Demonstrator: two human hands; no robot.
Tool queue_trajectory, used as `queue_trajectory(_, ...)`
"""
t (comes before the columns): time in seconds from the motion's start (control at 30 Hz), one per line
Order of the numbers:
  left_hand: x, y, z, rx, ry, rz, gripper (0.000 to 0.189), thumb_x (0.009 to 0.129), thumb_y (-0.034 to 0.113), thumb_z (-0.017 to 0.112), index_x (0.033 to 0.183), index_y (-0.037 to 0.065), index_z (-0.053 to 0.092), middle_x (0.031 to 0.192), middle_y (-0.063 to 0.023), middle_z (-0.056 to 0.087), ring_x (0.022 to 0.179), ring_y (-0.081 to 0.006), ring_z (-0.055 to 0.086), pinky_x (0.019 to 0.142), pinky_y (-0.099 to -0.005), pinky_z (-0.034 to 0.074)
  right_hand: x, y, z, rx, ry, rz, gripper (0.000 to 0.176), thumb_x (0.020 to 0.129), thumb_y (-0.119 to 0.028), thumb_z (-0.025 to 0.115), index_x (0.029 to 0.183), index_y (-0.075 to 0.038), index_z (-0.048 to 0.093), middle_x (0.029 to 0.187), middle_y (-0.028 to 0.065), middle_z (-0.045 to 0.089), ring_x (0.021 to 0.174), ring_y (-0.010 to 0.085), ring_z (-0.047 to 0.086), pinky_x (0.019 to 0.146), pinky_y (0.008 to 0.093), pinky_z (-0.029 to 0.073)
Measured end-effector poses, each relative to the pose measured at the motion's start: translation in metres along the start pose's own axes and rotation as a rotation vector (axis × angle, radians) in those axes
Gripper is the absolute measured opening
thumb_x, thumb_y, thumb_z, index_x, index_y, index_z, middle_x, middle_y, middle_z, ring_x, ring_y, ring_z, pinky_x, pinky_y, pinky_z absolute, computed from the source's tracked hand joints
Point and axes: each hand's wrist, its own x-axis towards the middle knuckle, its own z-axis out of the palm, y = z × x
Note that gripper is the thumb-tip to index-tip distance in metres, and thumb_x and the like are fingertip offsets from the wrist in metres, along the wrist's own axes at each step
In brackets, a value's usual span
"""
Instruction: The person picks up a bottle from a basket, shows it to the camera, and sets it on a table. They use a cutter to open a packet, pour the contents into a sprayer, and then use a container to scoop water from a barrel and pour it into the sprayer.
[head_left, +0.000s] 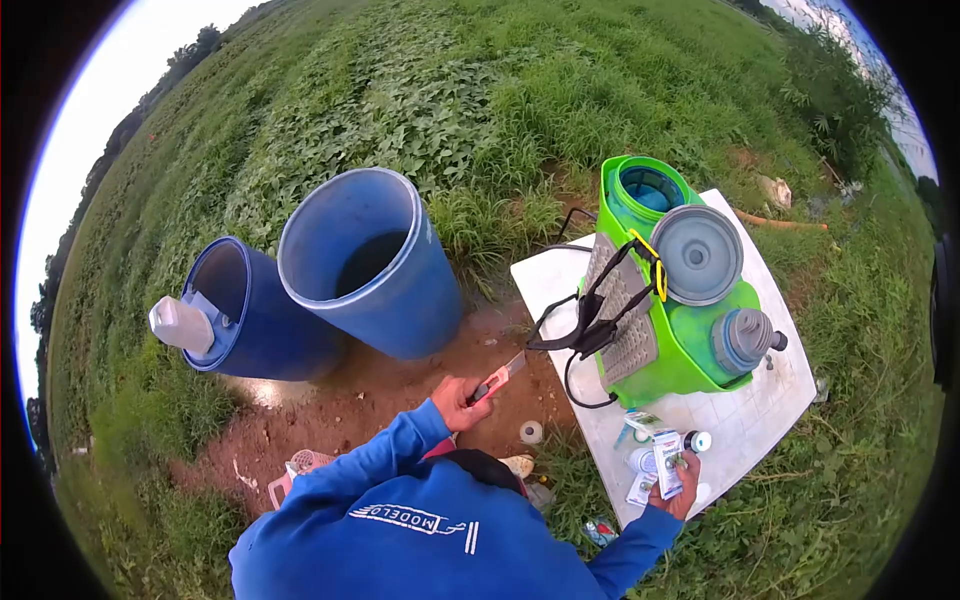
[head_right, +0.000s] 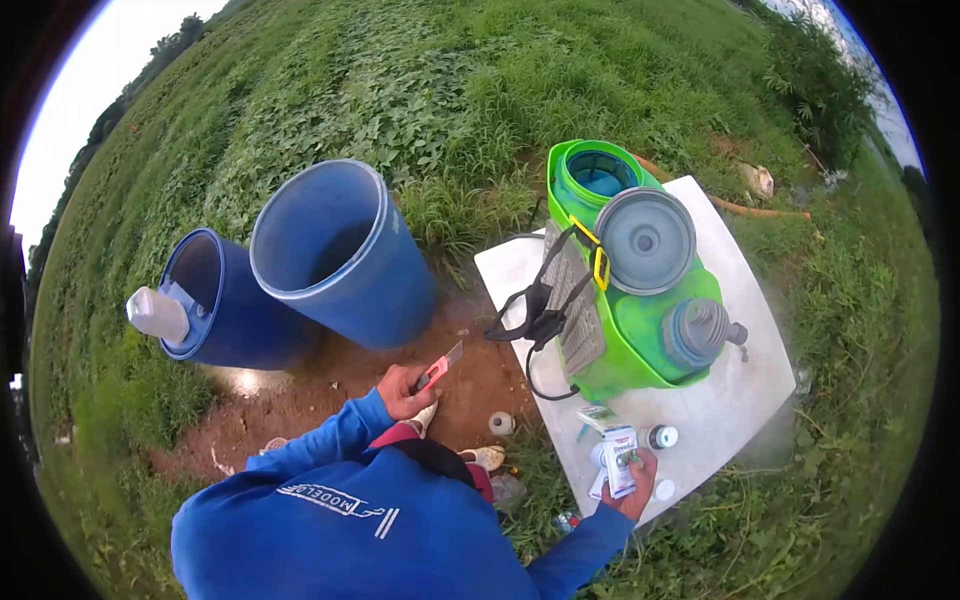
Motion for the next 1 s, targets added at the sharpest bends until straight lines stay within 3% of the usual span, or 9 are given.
queue_trajectory(0.03,0.006,0.01,-0.001,-0.044,-0.021,0.092,0.023,0.078,0.022,0.066,0.078,0.002,0.054,0.058,-0.0115,0.046,0.049,-0.0204,0.046,0.05,-0.037,0.037,-0.025,0.002,0.021,-0.009,-0.148,0.177,0.028,0.082,-0.015,0.062,0.108,-0.005,0.057,0.093,0.0123,0.066,0.056,0.0173,0.065,0.035,0.0255,0.052)
queue_trajectory(0.17,0.025,0.023,-0.004,-0.146,-0.17,0.256,0.027,0.076,0.016,0.064,0.099,0.002,0.058,0.057,-0.0077,0.046,0.05,-0.0147,0.047,0.051,-0.0309,0.038,-0.067,0.069,0.083,0.254,-0.206,0.545,0.02,0.087,-0.011,0.058,0.105,-0.005,0.061,0.086,0.0091,0.066,0.058,0.0186,0.063,0.048,0.0284,0.055)
queue_trajectory(0.27,0.04,0.03,-0.026,-0.136,-0.27,0.337,0.035,0.077,0.014,0.063,0.11,0.003,0.06,0.055,-0.0039,0.047,0.05,-0.0119,0.047,0.051,-0.0292,0.038,-0.074,0.112,0.136,0.263,-0.129,0.66,0.02,0.087,-0.015,0.059,0.1,-0.001,0.065,0.088,0.0185,0.07,0.058,0.0165,0.059,0.049,0.0233,0.053)
queue_trajectory(0.53,0.047,-0.008,-0.089,0.217,-0.157,0.679,0.028,0.086,0.024,0.068,0.105,0.004,0.061,0.058,-0.0123,0.053,0.05,-0.0286,0.055,0.05,-0.0364,0.043,-0.095,0.182,0.23,0.142,-0.333,0.746,0.04,0.09,-0.042,0.057,0.1,-0.005,0.066,0.081,0.0127,0.07,0.059,0.0173,0.063,0.051,0.0302,0.056)
queue_trajectory(0.63,0.049,-0.029,-0.11,0.252,-0.095,0.521,0.03,0.089,0.033,0.067,0.091,0.004,0.059,0.059,-0.0165,0.056,0.055,-0.037,0.057,0.052,-0.0416,0.044,-0.12,0.184,0.261,-0.171,-0.439,0.651,0.057,0.09,-0.061,0.051,0.106,-0.007,0.063,0.086,0.0117,0.069,0.055,0.0163,0.061,0.048,0.0297,0.054)
queue_trajectory(0.73,0.051,-0.037,-0.134,0.128,-0.003,0.409,0.026,0.087,0.027,0.069,0.085,0.002,0.06,0.06,-0.0148,0.054,0.052,-0.031,0.054,0.052,-0.0376,0.043,-0.135,0.182,0.282,-0.505,-0.543,0.525,0.064,0.089,-0.068,0.048,0.111,-0.008,0.061,0.085,0.0082,0.064,0.05,0.0143,0.055,0.045,0.0288,0.051)
queue_trajectory(0.8,0.049,-0.041,-0.145,0.063,0.042,0.358,0.03,0.087,0.028,0.069,0.079,0.001,0.057,0.06,-0.0148,0.054,0.052,-0.0283,0.052,0.053,-0.0377,0.042,-0.139,0.177,0.292,-0.685,-0.58,0.338,0.06,0.091,-0.064,0.051,0.108,-0.007,0.062,0.082,0.0058,0.058,0.056,0.0129,0.054,0.052,0.0283,0.049)
queue_trajectory(0.87,0.049,-0.048,-0.152,0.071,0.114,0.33,0.032,0.087,0.028,0.069,0.076,0.0,0.055,0.059,-0.0142,0.053,0.051,-0.0249,0.05,0.053,-0.0377,0.042,-0.139,0.182,0.301,-0.915,-0.677,-0.22,0.046,0.093,-0.049,0.059,0.104,-0.005,0.064,0.079,0.0051,0.056,0.065,0.0136,0.054,0.061,0.0297,0.046)
queue_trajectory(1.0,0.05,-0.052,-0.156,-0.014,0.082,0.318,0.036,0.088,0.032,0.068,0.075,0.001,0.055,0.057,-0.0149,0.051,0.05,-0.0249,0.048,0.053,-0.0391,0.041,-0.138,0.185,0.322,-0.974,-0.751,-0.498,0.027,0.09,-0.029,0.067,0.099,-0.003,0.066,0.084,0.0111,0.061,0.075,0.0222,0.06,0.069,0.0345,0.047)
